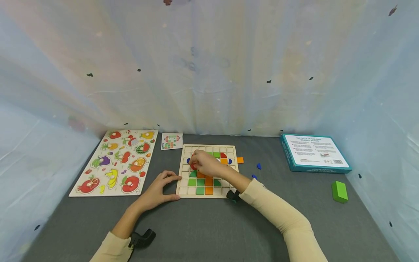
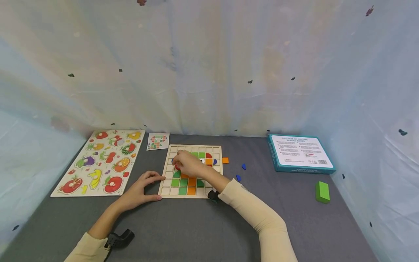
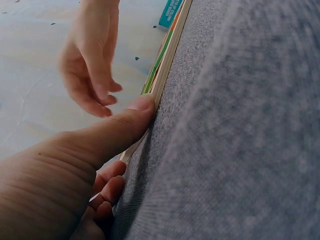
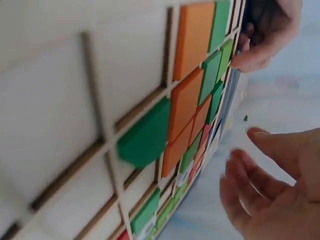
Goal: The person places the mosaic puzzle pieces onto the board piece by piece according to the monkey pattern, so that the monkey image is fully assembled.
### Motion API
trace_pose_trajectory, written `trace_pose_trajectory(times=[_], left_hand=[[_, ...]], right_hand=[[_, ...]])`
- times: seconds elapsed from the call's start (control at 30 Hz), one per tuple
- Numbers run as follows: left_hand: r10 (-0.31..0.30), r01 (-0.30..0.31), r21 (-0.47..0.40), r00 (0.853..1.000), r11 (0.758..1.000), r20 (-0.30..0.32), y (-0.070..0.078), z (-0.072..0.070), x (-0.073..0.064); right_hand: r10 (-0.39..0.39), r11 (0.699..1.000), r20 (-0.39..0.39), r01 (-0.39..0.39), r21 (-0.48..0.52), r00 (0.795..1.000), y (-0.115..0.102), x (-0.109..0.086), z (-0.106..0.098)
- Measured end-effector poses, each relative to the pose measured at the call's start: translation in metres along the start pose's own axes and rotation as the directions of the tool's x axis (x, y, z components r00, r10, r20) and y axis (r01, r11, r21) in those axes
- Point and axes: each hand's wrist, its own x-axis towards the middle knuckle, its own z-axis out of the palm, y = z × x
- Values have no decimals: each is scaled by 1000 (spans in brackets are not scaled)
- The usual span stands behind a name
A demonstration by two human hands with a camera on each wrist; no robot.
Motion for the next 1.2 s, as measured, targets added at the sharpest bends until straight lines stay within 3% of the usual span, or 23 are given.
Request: trace_pose_trajectory(times=[0.1, 0.23, 0.33, 0.47, 0.8, 0.93, 1.03, 1.13, 1.2], left_hand=[[-2, 2, 8, 1000, 1000, 2, -1, 0, 0], [-4, 4, 16, 1000, 1000, -3, -2, 0, -1], [-4, 5, 16, 1000, 1000, -5, -2, 0, -2], [-6, 6, 18, 1000, 1000, 0, -2, 0, -2], [2, -2, 20, 1000, 1000, -2, -3, -1, -1], [-3, 3, 17, 1000, 1000, -2, -3, 1, -2], [-10, 10, 13, 1000, 1000, -4, -3, 2, -2], [-6, 7, 14, 1000, 1000, -8, -3, 2, -1], [0, 0, 13, 1000, 1000, -11, -2, 1, -1]], right_hand=[[-16, 979, 27, 21, -203, 1000, -6, -13, 1], [43, 920, 199, 39, -390, 979, -13, -31, 7], [105, 911, 276, 18, -412, 955, -15, -41, 15], [130, 912, 283, -2, -410, 950, -16, -46, 20], [18, 959, 291, 66, -277, 957, -6, -50, 12], [-39, 971, 196, 84, -225, 980, 4, -63, 10], [-63, 981, 15, 65, -184, 998, 15, -80, 0], [-33, 992, -174, 10, -129, 984, 30, -104, -16], [25, 996, -238, -45, -76, 971, 39, -123, -24]])
